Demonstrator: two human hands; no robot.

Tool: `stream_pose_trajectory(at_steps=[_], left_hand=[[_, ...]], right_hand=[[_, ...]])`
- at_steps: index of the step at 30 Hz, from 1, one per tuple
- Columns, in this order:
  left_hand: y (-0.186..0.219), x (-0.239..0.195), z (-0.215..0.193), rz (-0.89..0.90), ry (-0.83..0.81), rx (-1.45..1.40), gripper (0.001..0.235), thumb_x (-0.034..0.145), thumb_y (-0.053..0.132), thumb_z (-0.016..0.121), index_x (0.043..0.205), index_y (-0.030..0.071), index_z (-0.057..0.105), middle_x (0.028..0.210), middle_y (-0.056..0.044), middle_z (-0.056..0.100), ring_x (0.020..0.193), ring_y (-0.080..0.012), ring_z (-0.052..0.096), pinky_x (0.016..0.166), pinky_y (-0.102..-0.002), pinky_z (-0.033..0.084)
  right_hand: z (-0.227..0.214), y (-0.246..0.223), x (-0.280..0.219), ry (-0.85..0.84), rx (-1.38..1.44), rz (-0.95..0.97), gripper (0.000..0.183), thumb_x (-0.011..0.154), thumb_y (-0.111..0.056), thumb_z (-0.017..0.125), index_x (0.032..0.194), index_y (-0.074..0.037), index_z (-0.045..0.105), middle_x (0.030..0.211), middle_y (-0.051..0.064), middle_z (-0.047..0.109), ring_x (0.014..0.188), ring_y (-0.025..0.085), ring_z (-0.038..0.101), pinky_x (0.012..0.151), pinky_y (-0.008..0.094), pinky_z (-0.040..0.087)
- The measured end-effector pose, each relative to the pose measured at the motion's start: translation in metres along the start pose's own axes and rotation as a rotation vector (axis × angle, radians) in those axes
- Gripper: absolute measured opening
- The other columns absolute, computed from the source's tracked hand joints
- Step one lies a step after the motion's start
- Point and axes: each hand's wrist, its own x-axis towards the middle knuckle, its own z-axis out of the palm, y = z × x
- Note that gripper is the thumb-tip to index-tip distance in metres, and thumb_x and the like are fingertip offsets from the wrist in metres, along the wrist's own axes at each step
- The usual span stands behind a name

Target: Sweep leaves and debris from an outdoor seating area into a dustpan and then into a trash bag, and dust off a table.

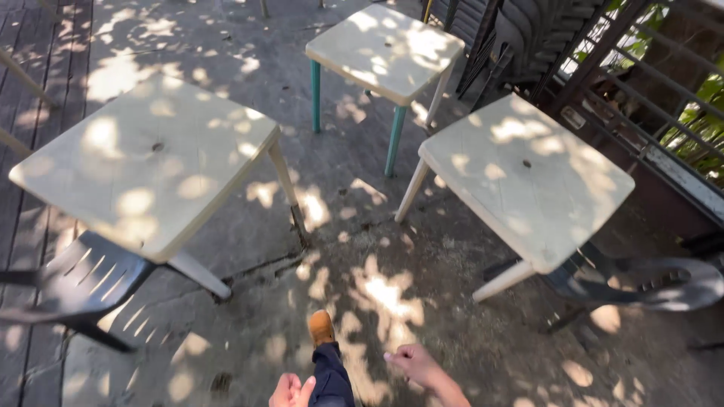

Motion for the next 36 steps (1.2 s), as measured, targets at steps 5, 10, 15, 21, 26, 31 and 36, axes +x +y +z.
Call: stream_pose_trajectory(at_steps=[5,10,15,21,26,31,36], left_hand=[[-0.009,0.133,0.060,-0.125,-0.181,-0.200,0.038,0.073,0.006,0.086,0.069,0.007,0.049,0.050,0.004,0.036,0.043,-0.0075,0.027,0.041,-0.024,0.022],[0.176,0.308,0.116,-0.050,-0.539,-0.002,0.032,0.086,0.023,0.080,0.077,0.009,0.054,0.053,0.003,0.040,0.050,-0.0101,0.036,0.048,-0.029,0.034],[0.275,0.457,0.194,0.201,-0.786,0.045,0.033,0.085,0.017,0.080,0.080,0.010,0.048,0.056,0.002,0.046,0.048,-0.0119,0.041,0.049,-0.028,0.039],[0.300,0.582,0.302,0.146,-0.828,0.112,0.035,0.082,0.018,0.081,0.076,0.010,0.048,0.055,0.002,0.044,0.050,-0.0124,0.041,0.051,-0.029,0.044],[0.291,0.668,0.402,0.042,-0.920,0.022,0.034,0.086,0.016,0.082,0.078,0.010,0.049,0.055,0.003,0.045,0.049,-0.0105,0.040,0.050,-0.027,0.039],[0.340,0.775,0.491,-0.056,-0.940,-0.022,0.029,0.090,0.013,0.082,0.080,0.008,0.054,0.063,0.001,0.042,0.057,-0.0110,0.036,0.056,-0.028,0.033],[0.377,0.899,0.536,-0.166,-0.714,0.040,0.030,0.092,0.018,0.080,0.081,0.010,0.053,0.063,0.003,0.047,0.054,-0.0083,0.043,0.051,-0.025,0.040]], right_hand=[[-0.004,-0.080,0.106,-0.053,-0.112,0.019,0.046,0.095,-0.024,0.082,0.061,-0.010,0.056,0.057,-0.002,0.048,0.049,0.009,0.042,0.048,0.025,0.045],[-0.035,-0.245,0.213,-0.136,-0.039,0.062,0.047,0.097,-0.027,0.080,0.062,-0.011,0.054,0.056,0.000,0.049,0.051,0.011,0.047,0.051,0.025,0.044],[-0.060,-0.380,0.282,0.059,0.317,-0.118,0.026,0.092,-0.021,0.069,0.076,-0.001,0.066,0.073,0.011,0.062,0.061,0.018,0.056,0.064,0.033,0.048],[-0.105,-0.418,0.378,0.081,0.671,0.022,0.035,0.097,-0.019,0.056,0.107,0.012,0.068,0.082,0.024,0.070,0.079,0.031,0.064,0.077,0.039,0.051],[-0.176,-0.467,0.501,0.106,0.649,0.197,0.053,0.097,-0.029,0.051,0.130,0.010,0.063,0.115,0.031,0.074,0.102,0.035,0.068,0.092,0.041,0.051],[-0.249,-0.585,0.664,-0.009,0.499,0.181,0.061,0.097,-0.037,0.046,0.140,0.003,0.060,0.120,0.023,0.076,0.103,0.029,0.072,0.090,0.038,0.054],[-0.283,-0.762,0.819,-0.233,0.149,-0.115,0.057,0.096,-0.037,0.049,0.139,-0.001,0.060,0.124,0.017,0.074,0.110,0.024,0.070,0.097,0.035,0.052]])
